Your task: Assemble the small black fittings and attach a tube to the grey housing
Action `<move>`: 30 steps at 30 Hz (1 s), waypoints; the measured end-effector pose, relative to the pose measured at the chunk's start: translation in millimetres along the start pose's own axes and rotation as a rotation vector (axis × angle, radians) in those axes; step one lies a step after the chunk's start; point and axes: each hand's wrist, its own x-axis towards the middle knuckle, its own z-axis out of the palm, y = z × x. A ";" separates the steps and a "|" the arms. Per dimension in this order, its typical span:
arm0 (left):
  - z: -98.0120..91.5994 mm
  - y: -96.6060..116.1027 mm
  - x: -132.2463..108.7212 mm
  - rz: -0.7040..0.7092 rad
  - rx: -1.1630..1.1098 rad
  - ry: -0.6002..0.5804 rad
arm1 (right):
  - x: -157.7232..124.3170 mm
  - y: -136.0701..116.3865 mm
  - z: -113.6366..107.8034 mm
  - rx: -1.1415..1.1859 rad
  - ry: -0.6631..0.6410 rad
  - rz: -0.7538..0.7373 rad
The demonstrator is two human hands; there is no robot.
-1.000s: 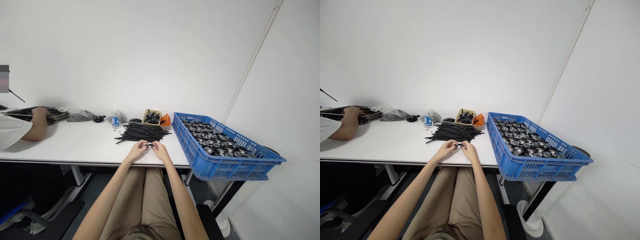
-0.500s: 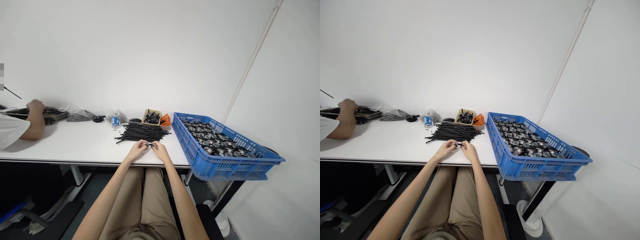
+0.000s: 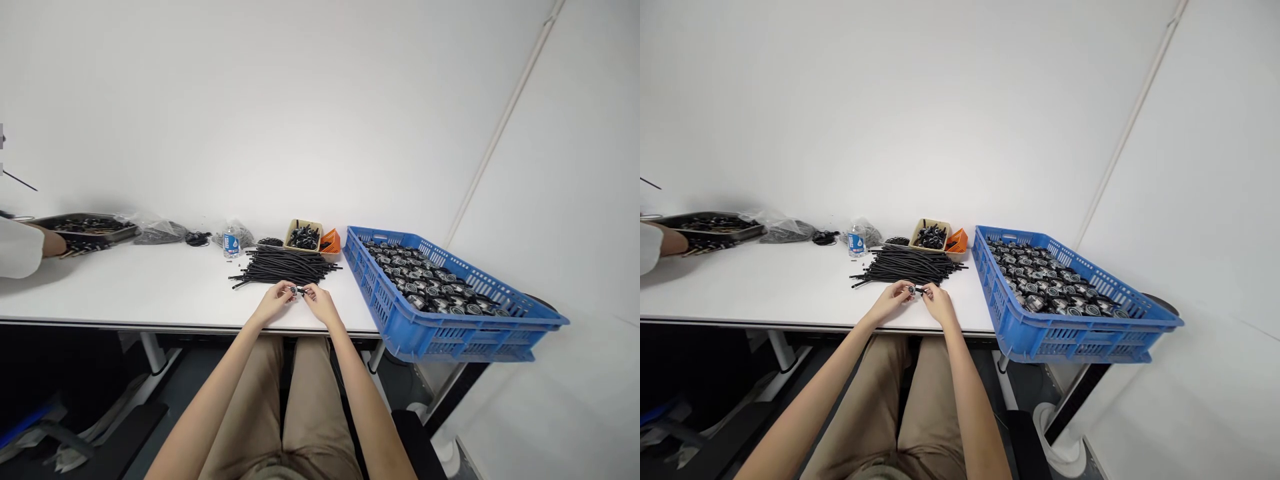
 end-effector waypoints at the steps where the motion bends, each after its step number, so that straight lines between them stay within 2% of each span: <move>1: -0.2 -0.3 0.0 0.004 0.000 -0.002 | -0.1 -0.6 -0.2 0.002 0.000 0.001; 30: -0.4 -0.3 0.0 0.011 -0.009 -0.010 | 0.1 0.3 -0.2 -0.005 0.000 -0.012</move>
